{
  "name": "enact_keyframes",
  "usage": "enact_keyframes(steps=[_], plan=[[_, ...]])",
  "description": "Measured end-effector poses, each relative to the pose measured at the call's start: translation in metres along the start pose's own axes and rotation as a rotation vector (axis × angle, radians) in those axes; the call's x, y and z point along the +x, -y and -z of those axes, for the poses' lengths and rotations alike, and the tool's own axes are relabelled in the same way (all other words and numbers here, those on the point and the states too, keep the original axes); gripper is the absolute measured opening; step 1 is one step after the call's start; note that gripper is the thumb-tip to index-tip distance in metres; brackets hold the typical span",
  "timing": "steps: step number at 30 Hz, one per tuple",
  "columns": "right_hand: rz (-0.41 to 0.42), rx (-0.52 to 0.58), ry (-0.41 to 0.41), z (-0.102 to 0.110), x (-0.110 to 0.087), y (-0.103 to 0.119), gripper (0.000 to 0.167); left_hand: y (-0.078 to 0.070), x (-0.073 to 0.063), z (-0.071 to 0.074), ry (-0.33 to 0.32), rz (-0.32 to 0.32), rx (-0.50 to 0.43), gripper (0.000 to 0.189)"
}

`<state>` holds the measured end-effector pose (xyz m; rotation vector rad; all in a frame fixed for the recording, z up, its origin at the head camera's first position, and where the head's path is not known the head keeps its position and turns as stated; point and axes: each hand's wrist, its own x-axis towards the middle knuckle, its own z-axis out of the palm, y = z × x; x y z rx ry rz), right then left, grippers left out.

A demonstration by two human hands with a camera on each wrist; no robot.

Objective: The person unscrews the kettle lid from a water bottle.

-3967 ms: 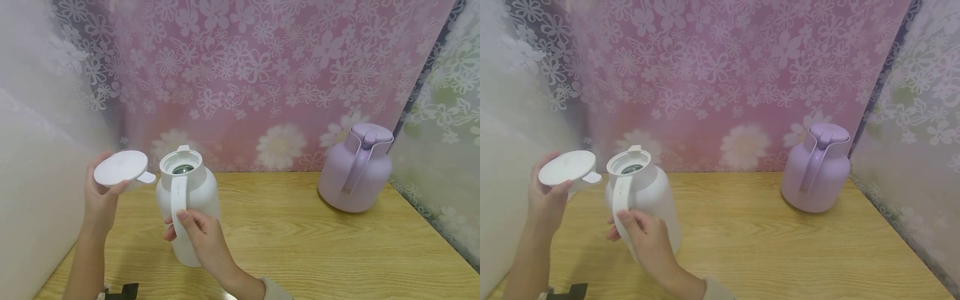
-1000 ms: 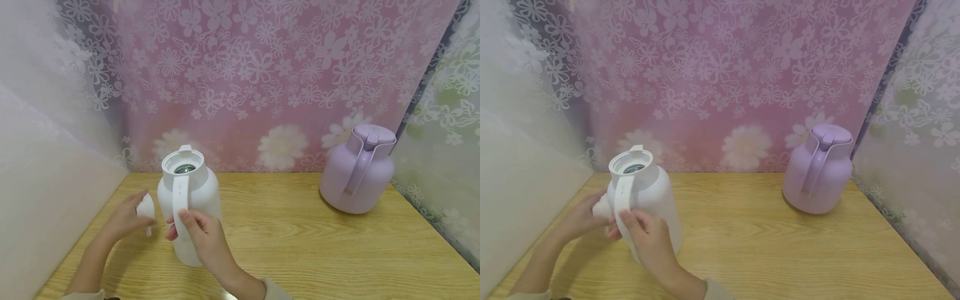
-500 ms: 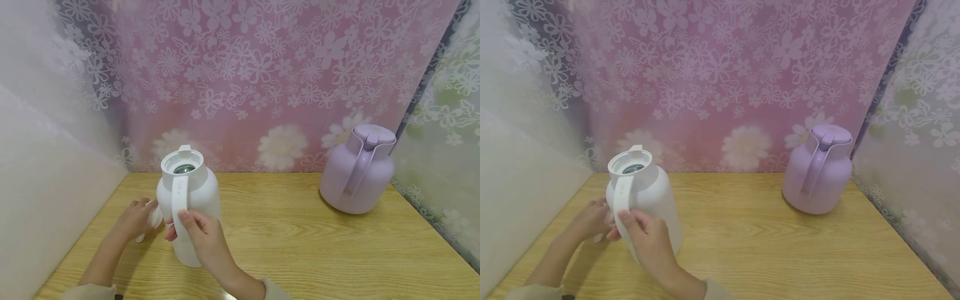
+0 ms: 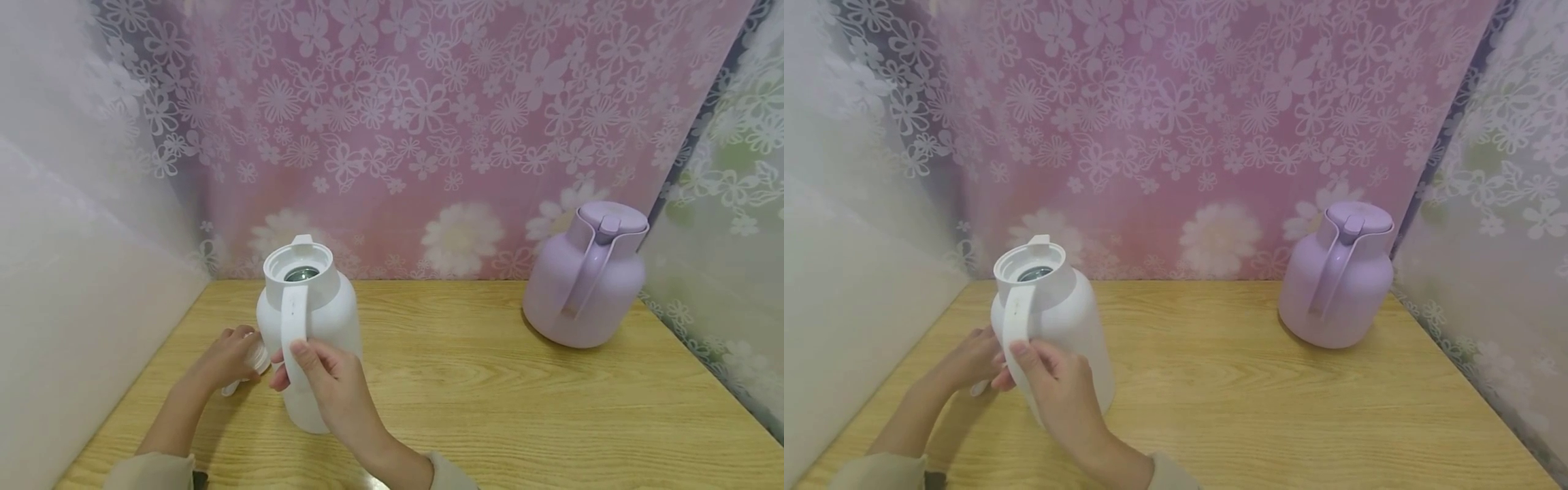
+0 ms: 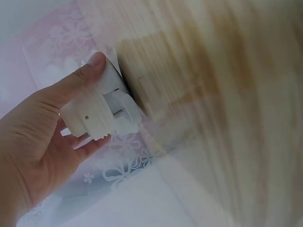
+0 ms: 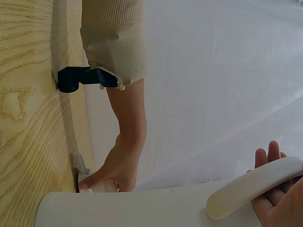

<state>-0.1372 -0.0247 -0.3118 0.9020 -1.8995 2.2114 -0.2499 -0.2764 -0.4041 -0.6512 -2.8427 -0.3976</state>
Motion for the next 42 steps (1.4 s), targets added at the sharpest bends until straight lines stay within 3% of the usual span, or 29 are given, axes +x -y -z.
enact_keyframes(steps=[10, 15, 33, 38, 42], plan=[[0.01, 0.005, 0.001, 0.0, 0.001, 0.0, 0.03, -0.003, -0.001, -0.003, 0.006, 0.015, 0.057, 0.07], [0.009, 0.001, -0.001, 0.0, 0.001, -0.001, 0.03, -0.009, -0.002, -0.003, 0.017, 0.063, 0.051, 0.076], [-0.01, 0.03, -0.003, 0.0, 0.0, 0.0, 0.033, -0.011, -0.003, -0.002, 0.027, 0.11, 0.007, 0.074], [-0.018, -0.079, 0.009, 0.006, -0.003, 0.006, 0.029, -0.006, -0.002, 0.001, 0.02, 0.138, -0.023, 0.075], [-0.045, -0.186, 0.025, 0.017, -0.008, 0.012, 0.028, -0.011, -0.004, 0.013, -0.014, 0.121, -0.009, 0.074]])
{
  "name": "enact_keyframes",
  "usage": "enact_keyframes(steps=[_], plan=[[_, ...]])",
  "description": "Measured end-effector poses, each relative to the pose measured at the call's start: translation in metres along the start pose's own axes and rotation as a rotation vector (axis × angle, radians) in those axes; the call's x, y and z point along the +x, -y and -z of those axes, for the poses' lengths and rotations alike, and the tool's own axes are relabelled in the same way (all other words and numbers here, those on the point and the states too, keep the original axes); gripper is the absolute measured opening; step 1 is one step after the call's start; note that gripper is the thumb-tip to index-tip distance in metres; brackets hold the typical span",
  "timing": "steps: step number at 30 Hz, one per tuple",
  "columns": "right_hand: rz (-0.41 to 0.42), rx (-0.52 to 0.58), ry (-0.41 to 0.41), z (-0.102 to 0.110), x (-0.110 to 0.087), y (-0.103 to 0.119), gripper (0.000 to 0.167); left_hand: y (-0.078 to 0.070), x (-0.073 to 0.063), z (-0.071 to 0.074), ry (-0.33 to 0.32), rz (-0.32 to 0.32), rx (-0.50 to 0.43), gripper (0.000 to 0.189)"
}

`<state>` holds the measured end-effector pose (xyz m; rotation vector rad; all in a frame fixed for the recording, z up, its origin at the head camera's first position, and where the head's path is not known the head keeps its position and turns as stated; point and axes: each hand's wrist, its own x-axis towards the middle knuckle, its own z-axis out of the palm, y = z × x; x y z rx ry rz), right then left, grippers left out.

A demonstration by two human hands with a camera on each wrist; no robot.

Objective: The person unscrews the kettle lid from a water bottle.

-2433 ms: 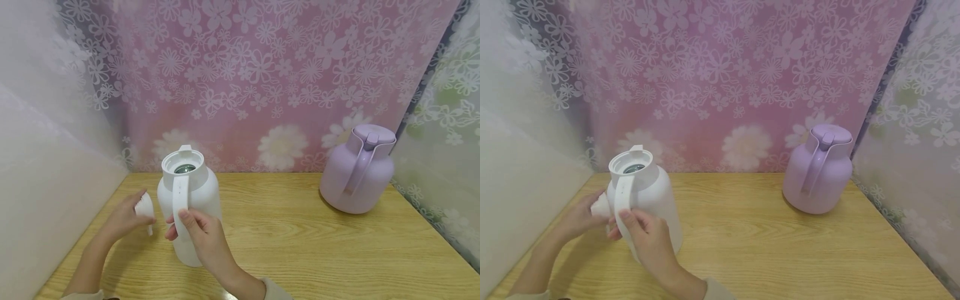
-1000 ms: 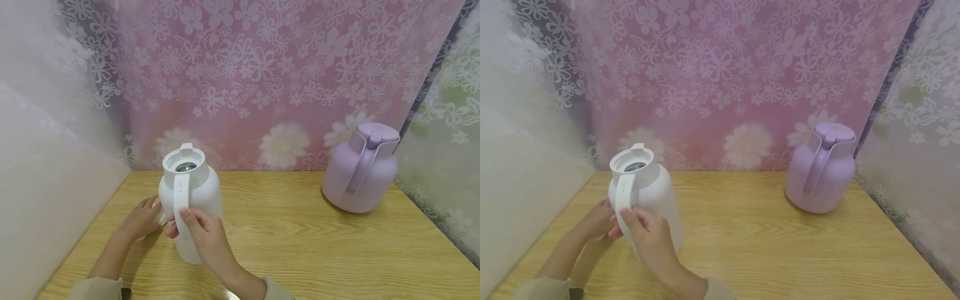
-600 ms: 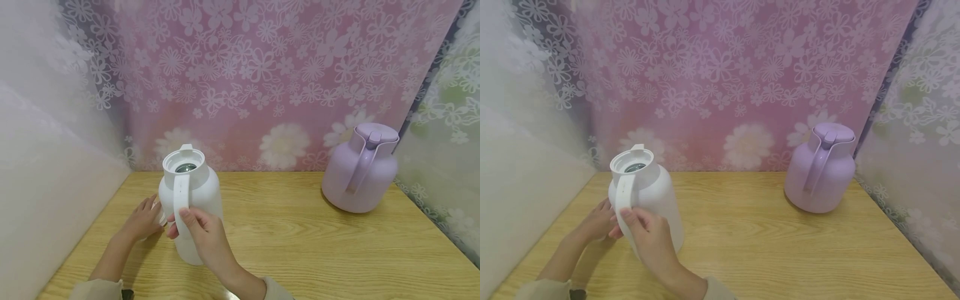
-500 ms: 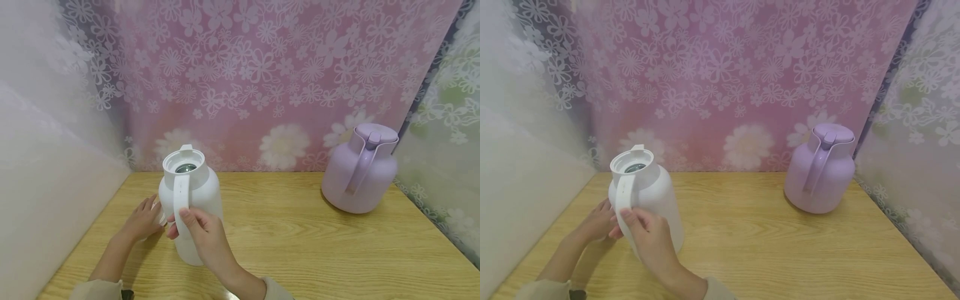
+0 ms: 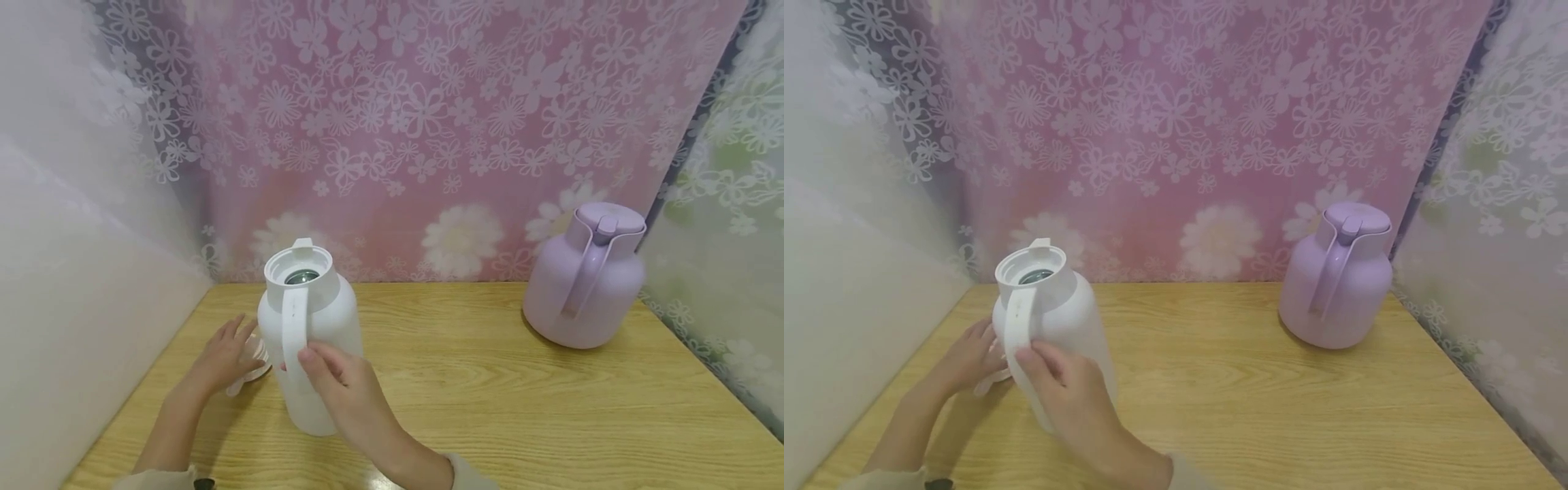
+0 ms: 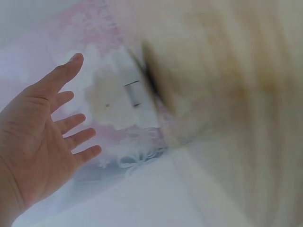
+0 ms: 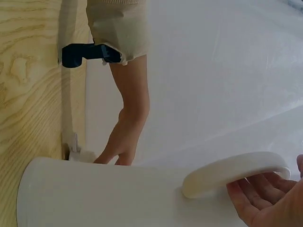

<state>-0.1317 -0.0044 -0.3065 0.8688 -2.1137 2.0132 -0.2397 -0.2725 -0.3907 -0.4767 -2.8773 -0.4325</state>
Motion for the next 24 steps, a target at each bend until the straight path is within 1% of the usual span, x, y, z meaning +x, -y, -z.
enact_keyframes(steps=[2, 5, 8, 10, 13, 14, 18, 20, 22, 24], plan=[[-0.008, -0.032, 0.012, 0.008, -0.002, 0.001, 0.028, -0.004, -0.002, 0.009, -0.022, -0.011, 0.011, 0.074], [0.002, -0.04, 0.028, 0.021, -0.005, 0.003, 0.029, -0.013, -0.003, 0.027, -0.05, -0.005, 0.022, 0.075], [0.032, -0.044, 0.039, 0.035, -0.008, 0.006, 0.03, -0.023, -0.005, 0.047, -0.105, 0.002, 0.04, 0.075], [0.042, -0.053, 0.038, 0.046, -0.011, 0.009, 0.03, -0.03, -0.008, 0.059, -0.156, 0.014, 0.06, 0.073], [0.055, -0.08, 0.025, 0.062, -0.015, 0.013, 0.03, -0.042, -0.014, 0.076, -0.246, 0.034, 0.101, 0.073], [0.065, -0.1, 0.015, 0.068, -0.016, 0.014, 0.03, -0.046, -0.016, 0.081, -0.286, 0.036, 0.122, 0.073], [0.08, -0.181, -0.037, 0.092, -0.021, 0.018, 0.03, -0.067, -0.026, 0.102, -0.416, 0.06, 0.173, 0.07], [0.101, -0.216, -0.071, 0.106, -0.023, 0.021, 0.03, -0.081, -0.031, 0.112, -0.476, 0.078, 0.16, 0.067], [0.126, -0.24, -0.107, 0.12, -0.024, 0.022, 0.03, -0.095, -0.036, 0.121, -0.546, 0.083, 0.117, 0.063], [0.166, -0.265, -0.153, 0.134, -0.025, 0.024, 0.031, -0.111, -0.039, 0.128, -0.656, 0.044, 0.057, 0.06]])
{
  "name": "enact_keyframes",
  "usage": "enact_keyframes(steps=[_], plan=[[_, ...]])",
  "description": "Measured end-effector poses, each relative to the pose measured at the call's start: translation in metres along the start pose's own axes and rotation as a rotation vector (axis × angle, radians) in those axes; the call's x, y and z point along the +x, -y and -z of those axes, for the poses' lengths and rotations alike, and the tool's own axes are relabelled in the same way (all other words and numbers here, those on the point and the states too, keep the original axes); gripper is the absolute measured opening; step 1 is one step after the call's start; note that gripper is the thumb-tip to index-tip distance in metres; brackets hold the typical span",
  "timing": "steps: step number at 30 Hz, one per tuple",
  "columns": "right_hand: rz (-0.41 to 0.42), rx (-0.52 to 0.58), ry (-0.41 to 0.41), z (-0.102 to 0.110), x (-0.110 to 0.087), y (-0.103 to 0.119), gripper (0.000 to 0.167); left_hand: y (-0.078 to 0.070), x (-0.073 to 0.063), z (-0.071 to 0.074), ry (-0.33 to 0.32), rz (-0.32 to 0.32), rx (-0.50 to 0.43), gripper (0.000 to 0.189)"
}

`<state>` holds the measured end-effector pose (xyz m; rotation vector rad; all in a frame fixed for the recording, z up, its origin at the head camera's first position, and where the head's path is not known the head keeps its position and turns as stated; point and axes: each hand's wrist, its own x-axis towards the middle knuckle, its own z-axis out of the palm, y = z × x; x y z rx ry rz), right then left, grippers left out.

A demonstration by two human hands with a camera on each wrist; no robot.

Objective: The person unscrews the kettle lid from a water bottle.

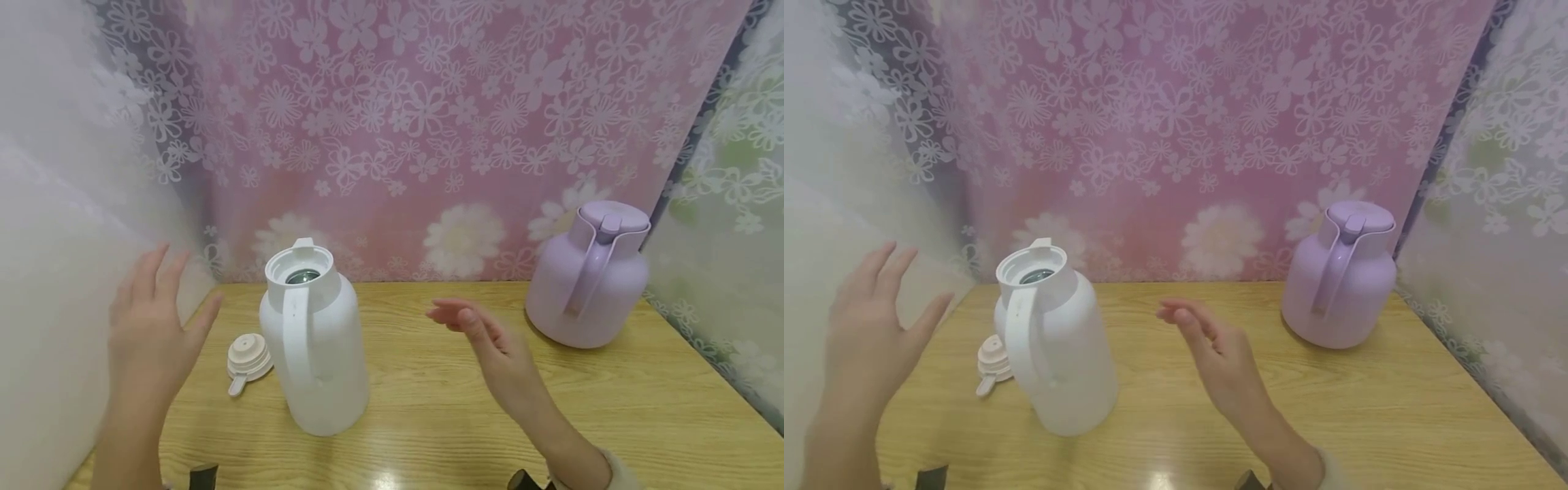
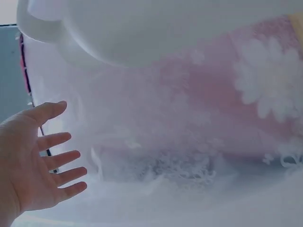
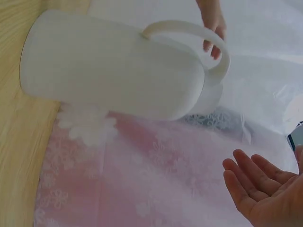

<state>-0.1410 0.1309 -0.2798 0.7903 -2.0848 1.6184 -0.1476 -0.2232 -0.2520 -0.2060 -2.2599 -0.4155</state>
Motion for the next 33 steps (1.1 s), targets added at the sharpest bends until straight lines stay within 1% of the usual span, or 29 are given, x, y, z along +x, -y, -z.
enact_keyframes(steps=[1, 3, 5, 7, 8, 10, 11, 12, 15, 17, 21, 24, 27, 29, 31, 33], plan=[[0.019, -0.013, -0.029, 0.007, 0.0, -0.001, 0.031, -0.008, 0.001, 0.002, -0.063, -0.024, -0.034, 0.06], [0.052, -0.034, -0.083, 0.022, 0.0, -0.004, 0.032, -0.027, 0.004, 0.005, -0.192, -0.11, -0.097, 0.06], [0.076, -0.026, -0.13, 0.036, -0.001, -0.007, 0.032, -0.047, 0.006, 0.007, -0.292, -0.2, -0.146, 0.062], [0.084, -0.012, -0.162, 0.05, -0.004, -0.01, 0.033, -0.068, 0.008, 0.008, -0.354, -0.284, -0.191, 0.059], [0.085, -0.017, -0.165, 0.058, -0.005, -0.011, 0.033, -0.078, 0.008, 0.007, -0.368, -0.318, -0.215, 0.057], [0.082, -0.038, -0.179, 0.072, -0.008, -0.014, 0.033, -0.097, 0.009, 0.005, -0.371, -0.373, -0.265, 0.055], [0.074, -0.065, -0.19, 0.078, -0.01, -0.015, 0.033, -0.105, 0.009, 0.003, -0.361, -0.395, -0.287, 0.054], [0.062, -0.115, -0.205, 0.085, -0.011, -0.016, 0.033, -0.112, 0.009, 0.0, -0.347, -0.413, -0.309, 0.053], [0.02, -0.212, -0.259, 0.102, -0.016, -0.018, 0.033, -0.13, 0.008, -0.013, -0.278, -0.449, -0.367, 0.054], [-0.023, -0.263, -0.306, 0.112, -0.019, -0.019, 0.033, -0.141, 0.008, -0.025, -0.219, -0.467, -0.396, 0.055], [-0.077, -0.294, -0.401, 0.13, -0.023, -0.027, 0.034, -0.161, 0.006, -0.054, -0.076, -0.481, -0.433, 0.057], [-0.122, -0.322, -0.479, 0.144, -0.025, -0.035, 0.035, -0.174, 0.005, -0.077, 0.047, -0.445, -0.434, 0.055], [-0.185, -0.379, -0.564, 0.159, -0.026, -0.047, 0.034, -0.186, 0.007, -0.1, 0.14, -0.403, -0.456, 0.054], [-0.225, -0.417, -0.615, 0.17, -0.028, -0.055, 0.033, -0.193, 0.01, -0.115, 0.193, -0.368, -0.495, 0.054], [-0.275, -0.457, -0.638, 0.181, -0.03, -0.063, 0.033, -0.2, 0.012, -0.132, 0.245, -0.323, -0.557, 0.055], [-0.316, -0.494, -0.632, 0.191, -0.033, -0.072, 0.034, -0.207, 0.015, -0.148, 0.299, -0.272, -0.623, 0.055]])
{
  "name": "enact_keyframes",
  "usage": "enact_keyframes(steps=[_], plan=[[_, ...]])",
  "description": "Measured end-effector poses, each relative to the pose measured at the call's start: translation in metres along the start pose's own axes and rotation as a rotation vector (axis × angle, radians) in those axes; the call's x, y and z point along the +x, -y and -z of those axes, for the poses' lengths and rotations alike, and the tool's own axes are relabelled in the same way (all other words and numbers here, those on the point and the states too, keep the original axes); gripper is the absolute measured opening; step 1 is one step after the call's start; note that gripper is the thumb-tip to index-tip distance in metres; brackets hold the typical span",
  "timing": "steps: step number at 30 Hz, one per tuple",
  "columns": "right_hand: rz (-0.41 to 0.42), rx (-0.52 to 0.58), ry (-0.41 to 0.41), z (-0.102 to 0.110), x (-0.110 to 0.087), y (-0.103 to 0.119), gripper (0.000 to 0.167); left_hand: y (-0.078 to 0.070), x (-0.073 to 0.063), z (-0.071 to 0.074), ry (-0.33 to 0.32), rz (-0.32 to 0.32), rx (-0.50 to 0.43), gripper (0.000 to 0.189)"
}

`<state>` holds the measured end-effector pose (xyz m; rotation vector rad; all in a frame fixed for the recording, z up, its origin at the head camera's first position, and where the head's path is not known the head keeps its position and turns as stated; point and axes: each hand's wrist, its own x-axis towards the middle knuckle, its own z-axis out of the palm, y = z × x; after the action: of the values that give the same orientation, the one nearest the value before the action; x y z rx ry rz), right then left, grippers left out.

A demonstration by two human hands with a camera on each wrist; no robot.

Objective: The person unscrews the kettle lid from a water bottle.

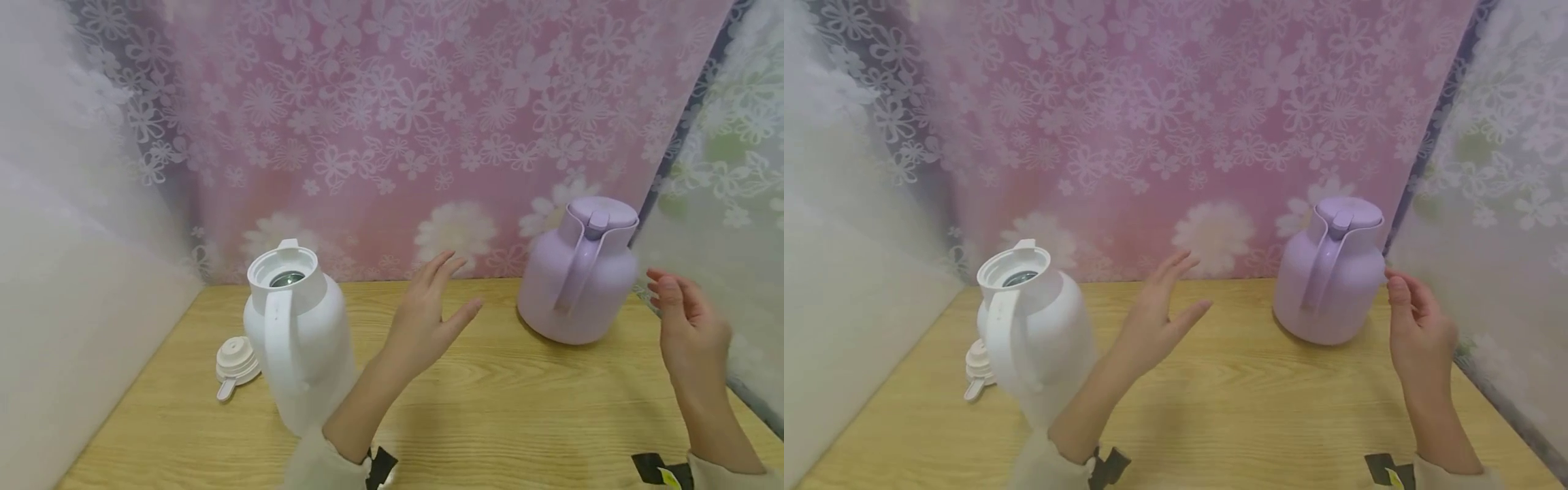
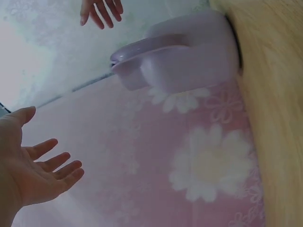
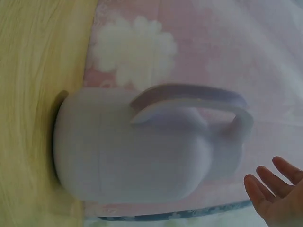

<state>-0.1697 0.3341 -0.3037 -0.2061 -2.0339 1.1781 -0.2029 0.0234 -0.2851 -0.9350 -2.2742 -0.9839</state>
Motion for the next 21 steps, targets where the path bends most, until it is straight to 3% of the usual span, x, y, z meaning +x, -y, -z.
enact_keyframes(steps=[6, 10, 16, 21], plan=[[-0.09, -0.11, 0.092, 0.008, 0.014, -0.037, 0.041, 0.02, 0.026, -0.05, 0.055, 0.172, -0.283, 0.056], [-0.114, -0.089, 0.196, 0.008, 0.025, -0.055, 0.05, 0.037, 0.044, -0.078, 0.071, 0.263, -0.424, 0.056], [-0.153, 0.054, 0.301, -0.003, 0.037, -0.081, 0.058, 0.059, 0.063, -0.12, 0.101, 0.342, -0.502, 0.061], [-0.145, 0.108, 0.311, -0.016, 0.045, -0.098, 0.059, 0.063, 0.08, -0.151, 0.106, 0.388, -0.531, 0.067]])
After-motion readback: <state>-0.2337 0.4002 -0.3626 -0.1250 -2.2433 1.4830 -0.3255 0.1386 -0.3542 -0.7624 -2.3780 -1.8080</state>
